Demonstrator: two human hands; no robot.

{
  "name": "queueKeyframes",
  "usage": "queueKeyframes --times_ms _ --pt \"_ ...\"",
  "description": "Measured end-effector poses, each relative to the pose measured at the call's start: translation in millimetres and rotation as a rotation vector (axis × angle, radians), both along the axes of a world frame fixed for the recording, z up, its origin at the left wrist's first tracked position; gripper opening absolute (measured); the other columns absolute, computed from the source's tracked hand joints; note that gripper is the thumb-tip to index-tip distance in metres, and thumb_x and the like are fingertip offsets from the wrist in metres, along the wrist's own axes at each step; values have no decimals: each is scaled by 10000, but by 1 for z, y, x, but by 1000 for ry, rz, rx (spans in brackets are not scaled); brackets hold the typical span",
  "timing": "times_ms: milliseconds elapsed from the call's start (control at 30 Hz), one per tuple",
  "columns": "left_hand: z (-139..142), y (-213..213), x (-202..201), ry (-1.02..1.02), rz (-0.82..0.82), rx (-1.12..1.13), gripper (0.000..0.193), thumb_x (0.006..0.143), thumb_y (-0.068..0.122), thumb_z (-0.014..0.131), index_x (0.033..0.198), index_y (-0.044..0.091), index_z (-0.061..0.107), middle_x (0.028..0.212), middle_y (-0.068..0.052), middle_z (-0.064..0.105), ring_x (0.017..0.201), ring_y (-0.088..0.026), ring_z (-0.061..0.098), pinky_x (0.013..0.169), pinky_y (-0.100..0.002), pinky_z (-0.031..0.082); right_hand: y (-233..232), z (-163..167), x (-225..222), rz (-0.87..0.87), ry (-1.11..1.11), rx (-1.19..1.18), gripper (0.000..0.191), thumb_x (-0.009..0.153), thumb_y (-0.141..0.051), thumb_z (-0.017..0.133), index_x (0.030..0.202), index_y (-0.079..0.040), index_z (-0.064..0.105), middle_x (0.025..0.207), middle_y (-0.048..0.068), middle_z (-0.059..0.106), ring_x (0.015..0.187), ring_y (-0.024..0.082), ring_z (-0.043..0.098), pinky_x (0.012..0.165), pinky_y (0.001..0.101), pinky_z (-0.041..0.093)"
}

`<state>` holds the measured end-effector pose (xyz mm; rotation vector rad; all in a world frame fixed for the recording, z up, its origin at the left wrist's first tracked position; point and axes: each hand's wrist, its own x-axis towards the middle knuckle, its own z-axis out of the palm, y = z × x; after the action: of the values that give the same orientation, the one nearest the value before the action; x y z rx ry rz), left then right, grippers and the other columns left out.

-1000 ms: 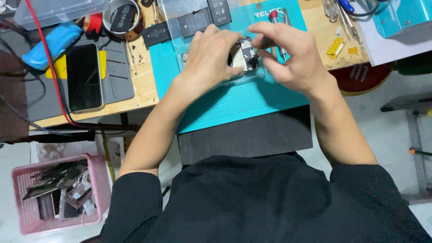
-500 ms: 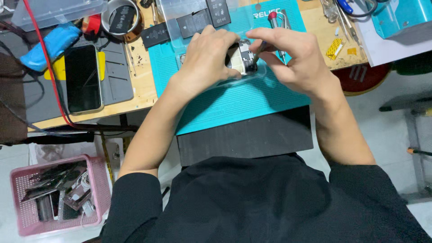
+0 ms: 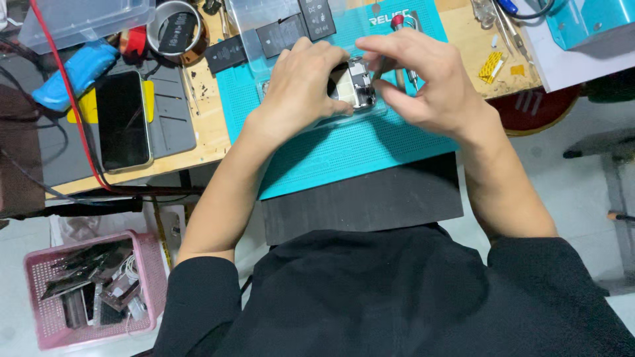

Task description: The person disassembles a smartphone at a repair workbench, using a screwdriver to remove screws and a pry tool to lift internal components from the phone body. They hold the phone frame with one hand while working on the internals, then use tweezers to handle small parts inside the opened device.

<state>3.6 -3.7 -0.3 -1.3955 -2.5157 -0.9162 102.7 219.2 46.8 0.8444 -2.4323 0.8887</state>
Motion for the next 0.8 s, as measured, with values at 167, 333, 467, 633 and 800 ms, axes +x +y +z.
queueKeyframes --times_ms 167,333,467,633,800 --pt "1 0 1 17 2 1 711 570 332 991 1161 61 703 1028 -100 678 1012 -362 586 849 -487 456 -2 5 2 -29 -51 19 527 959 61 732 1452 -52 581 1053 103 678 948 201 712 836 309 574" --pt "1 -2 2 31 -9 20 682 594 318 987 1159 60 705 1037 -98 678 1016 -356 591 863 -481 460 -5 5 3 -121 -15 53 567 926 -5 815 1439 -47 577 987 121 666 868 235 688 784 342 564" --pt "2 -1 2 17 -3 17 665 595 310 984 1145 59 708 1025 -97 678 1013 -355 594 862 -483 460 -5 3 4 -52 -37 17 541 985 38 758 1468 -45 532 1082 119 670 930 205 696 870 329 576" --pt "3 0 2 6 1 8 655 598 314 985 1141 68 714 1017 -98 676 1011 -354 593 857 -484 459 -6 0 3 -51 -14 19 546 984 81 748 1464 -41 518 1022 111 672 902 208 705 839 315 576" --pt "3 -1 3 25 4 16 657 591 317 985 1136 72 712 1015 -95 674 1011 -349 595 865 -481 462 -9 -3 3 -139 9 71 601 983 23 831 1498 -51 531 1003 113 660 893 227 694 806 342 560"
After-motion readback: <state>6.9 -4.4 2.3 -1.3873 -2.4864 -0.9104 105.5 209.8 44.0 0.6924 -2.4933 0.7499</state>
